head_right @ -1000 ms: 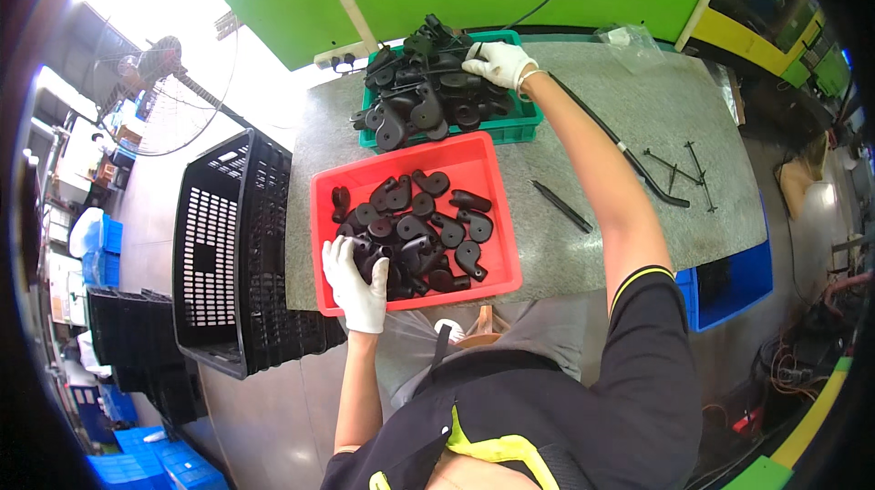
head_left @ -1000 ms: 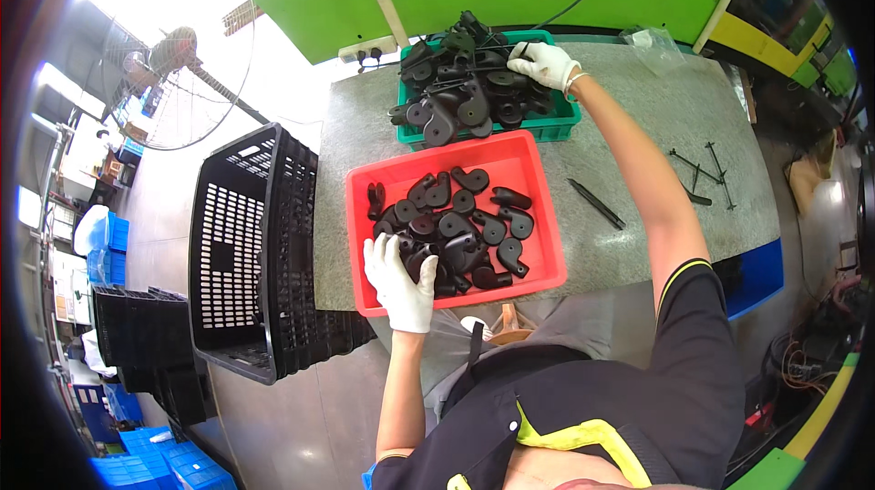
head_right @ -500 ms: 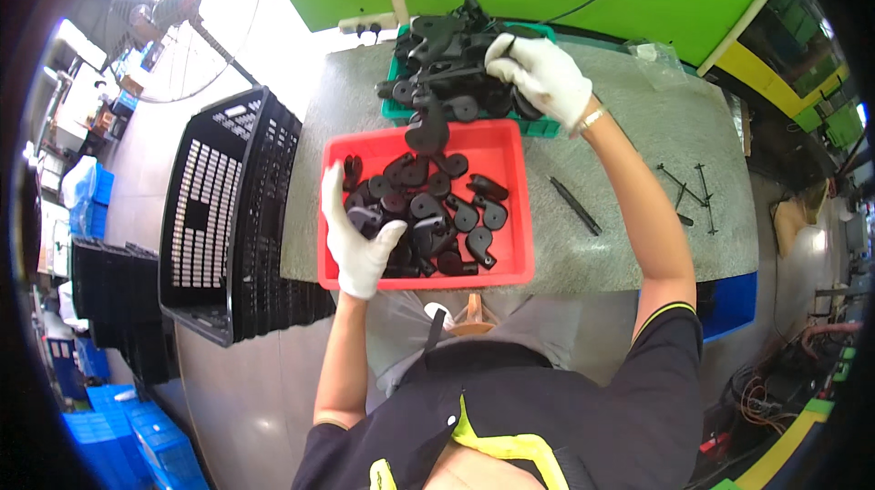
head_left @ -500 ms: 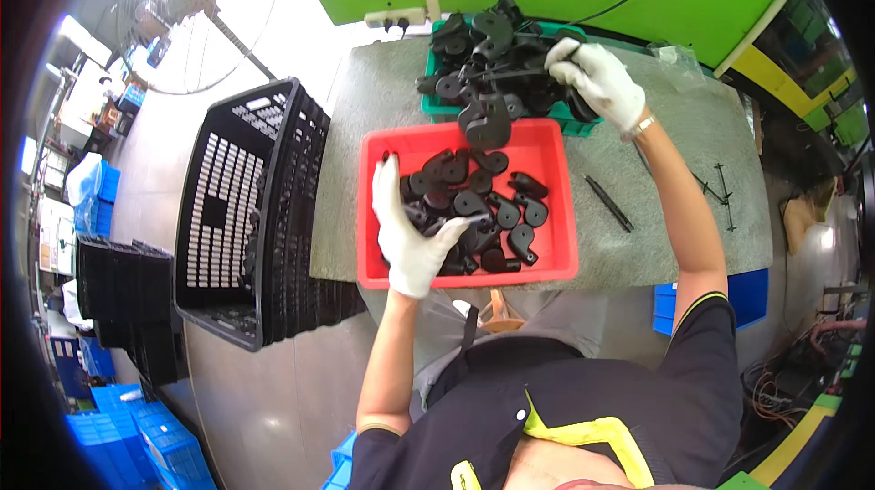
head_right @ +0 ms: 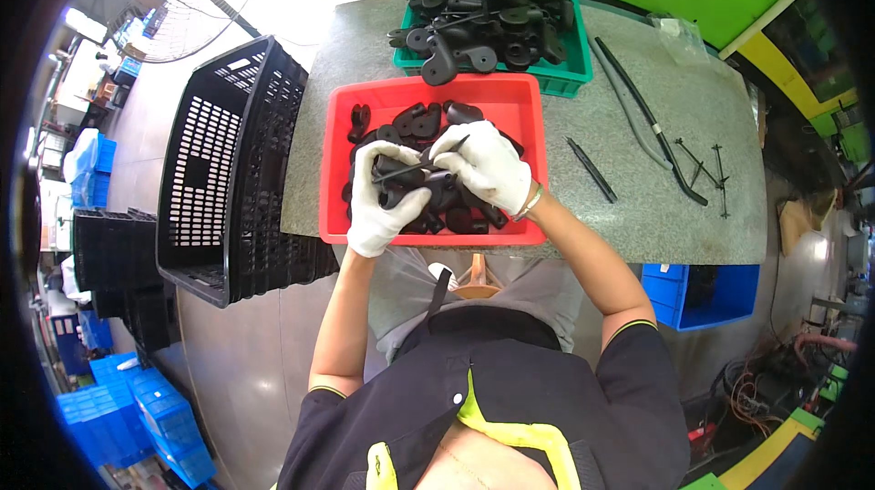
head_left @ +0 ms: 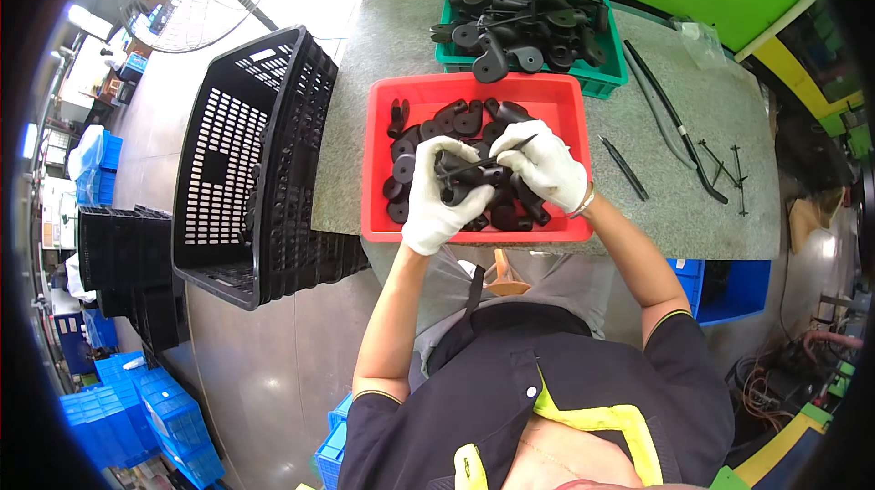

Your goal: The person assembles small black plastic components by fitting them together, using a metal tool to assist in the assembly process.

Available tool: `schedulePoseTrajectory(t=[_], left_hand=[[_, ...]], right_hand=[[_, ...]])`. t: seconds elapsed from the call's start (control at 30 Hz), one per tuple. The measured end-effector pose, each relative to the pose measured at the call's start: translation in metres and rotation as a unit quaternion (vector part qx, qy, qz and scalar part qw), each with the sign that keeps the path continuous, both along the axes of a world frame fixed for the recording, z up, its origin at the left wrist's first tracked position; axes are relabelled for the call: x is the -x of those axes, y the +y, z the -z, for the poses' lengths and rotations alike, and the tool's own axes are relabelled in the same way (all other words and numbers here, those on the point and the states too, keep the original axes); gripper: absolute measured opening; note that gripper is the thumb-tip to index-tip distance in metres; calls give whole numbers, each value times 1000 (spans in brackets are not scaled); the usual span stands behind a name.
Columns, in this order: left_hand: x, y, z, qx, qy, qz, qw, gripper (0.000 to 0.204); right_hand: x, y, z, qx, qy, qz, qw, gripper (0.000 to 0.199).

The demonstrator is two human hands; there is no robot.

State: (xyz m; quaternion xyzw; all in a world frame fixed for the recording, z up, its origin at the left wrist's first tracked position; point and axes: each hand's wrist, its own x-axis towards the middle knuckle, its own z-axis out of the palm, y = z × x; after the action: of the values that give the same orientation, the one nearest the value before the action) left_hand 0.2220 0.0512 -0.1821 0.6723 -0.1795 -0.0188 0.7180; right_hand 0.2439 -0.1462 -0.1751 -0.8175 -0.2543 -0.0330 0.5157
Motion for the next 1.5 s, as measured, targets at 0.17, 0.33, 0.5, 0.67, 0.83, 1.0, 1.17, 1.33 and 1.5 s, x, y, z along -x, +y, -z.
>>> schedulePoseTrajectory(t=[0.17, 0.33, 0.5, 0.67, 0.83, 1.0, 1.17, 1.33, 1.5], left_hand=[[-19, 15, 9, -299, -173, -149, 927, 49], [-44, 27, -12, -447, -281, -130, 839, 47], [-67, 38, -6, -447, -255, -61, 855, 51], [-62, 7, -11, -381, -336, -73, 858, 80], [-67, -29, -7, -234, -327, 32, 915, 70], [-72, -28, -1, -234, -121, 166, 950, 43], [-60, -35, -8, -219, 12, 174, 960, 48], [-64, -30, -13, -325, 14, 188, 927, 73], [-47, -54, 9, -443, -87, 30, 892, 60]], right_hand=[[2, 0, 11, 83, -86, 73, 990, 12], [7, -8, 28, -6, 76, 67, 995, 11], [9, -32, 20, -214, 228, 55, 948, 21], [-2, -28, 19, -361, 213, 33, 907, 36], [-7, -16, 7, -448, 251, -91, 853, 42], [-19, -9, 6, -410, 212, 28, 887, 40], [-27, 4, 19, -421, 136, 74, 894, 29], [-26, 14, 25, -436, 129, 90, 886, 32], [-28, 22, 16, -497, 108, 84, 857, 38]])
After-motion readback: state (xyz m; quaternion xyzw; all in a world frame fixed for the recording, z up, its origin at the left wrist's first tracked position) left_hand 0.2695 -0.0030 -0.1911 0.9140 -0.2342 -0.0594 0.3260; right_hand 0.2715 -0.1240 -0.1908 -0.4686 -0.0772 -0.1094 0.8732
